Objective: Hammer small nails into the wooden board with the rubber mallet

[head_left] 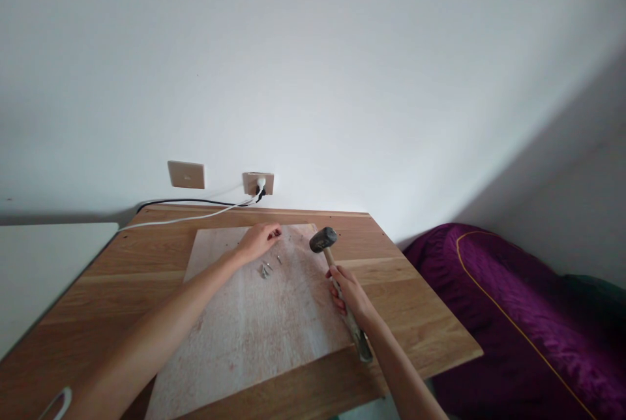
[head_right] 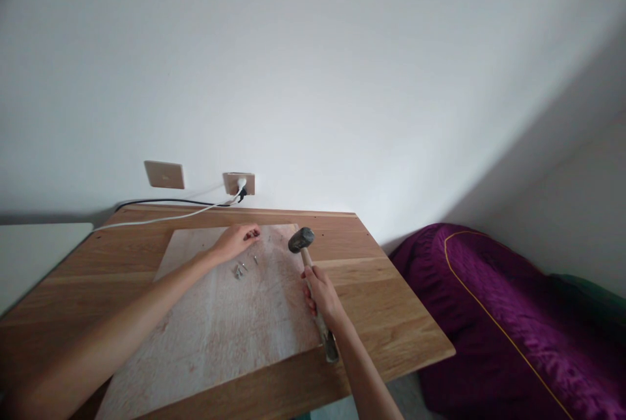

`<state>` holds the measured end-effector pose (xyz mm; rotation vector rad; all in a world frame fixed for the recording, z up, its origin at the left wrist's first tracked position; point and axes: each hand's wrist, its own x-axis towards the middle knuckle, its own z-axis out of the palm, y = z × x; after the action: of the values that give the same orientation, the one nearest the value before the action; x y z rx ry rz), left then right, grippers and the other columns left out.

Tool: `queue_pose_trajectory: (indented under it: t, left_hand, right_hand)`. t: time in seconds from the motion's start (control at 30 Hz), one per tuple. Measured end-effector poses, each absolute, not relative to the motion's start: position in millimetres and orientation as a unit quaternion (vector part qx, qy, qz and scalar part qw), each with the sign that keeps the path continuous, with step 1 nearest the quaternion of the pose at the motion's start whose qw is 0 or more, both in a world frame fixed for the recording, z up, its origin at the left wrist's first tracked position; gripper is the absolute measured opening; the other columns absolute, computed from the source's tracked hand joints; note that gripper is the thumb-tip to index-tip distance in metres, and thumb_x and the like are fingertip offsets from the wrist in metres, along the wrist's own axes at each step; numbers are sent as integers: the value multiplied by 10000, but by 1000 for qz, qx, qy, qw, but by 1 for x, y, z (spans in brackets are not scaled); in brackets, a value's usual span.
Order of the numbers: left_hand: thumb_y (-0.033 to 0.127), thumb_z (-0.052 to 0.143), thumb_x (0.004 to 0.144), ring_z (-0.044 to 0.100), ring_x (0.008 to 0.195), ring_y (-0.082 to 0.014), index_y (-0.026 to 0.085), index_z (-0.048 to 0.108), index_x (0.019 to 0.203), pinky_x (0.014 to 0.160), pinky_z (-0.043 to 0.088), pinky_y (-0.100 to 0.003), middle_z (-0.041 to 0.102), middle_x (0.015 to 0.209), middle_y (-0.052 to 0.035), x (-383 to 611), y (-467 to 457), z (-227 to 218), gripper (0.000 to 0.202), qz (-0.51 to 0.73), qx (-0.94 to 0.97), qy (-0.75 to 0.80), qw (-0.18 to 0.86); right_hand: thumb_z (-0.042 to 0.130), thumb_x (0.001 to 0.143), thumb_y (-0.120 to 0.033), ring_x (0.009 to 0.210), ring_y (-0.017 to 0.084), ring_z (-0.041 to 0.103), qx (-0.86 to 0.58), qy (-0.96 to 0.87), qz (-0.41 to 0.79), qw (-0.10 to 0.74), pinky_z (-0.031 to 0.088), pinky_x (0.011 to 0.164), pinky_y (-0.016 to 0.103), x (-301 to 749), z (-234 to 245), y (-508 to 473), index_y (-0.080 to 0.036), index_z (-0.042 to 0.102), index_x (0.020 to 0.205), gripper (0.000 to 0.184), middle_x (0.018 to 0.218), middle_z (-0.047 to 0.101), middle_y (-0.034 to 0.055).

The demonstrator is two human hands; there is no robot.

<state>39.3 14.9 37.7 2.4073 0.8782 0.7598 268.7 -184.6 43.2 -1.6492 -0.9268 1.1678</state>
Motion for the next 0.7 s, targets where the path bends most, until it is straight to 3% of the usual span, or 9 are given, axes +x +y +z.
queue_pose_trajectory:
  t: [0.4,0.7]
  left_hand:
    - [171,680,897,701,873,-209,227,760,883,788,474,-265,766,903,-40,38,11,61,98,217,925,294,103]
    - [197,720,848,709,807,-176,222,771,862,688,442,-223,782,837,-8,45,29,78,58,146,931,299,152]
  right_hand:
    - [547,780,-719,324,54,313,-671,-376,468,436,233,306,183,269,43,-186,-248,486,923,496,519,435,-129]
    - [553,788,-692,329,56,316,-669,-372,470,440,245,318,185,269,42,-188,-249,489,930,469,521,414,-131]
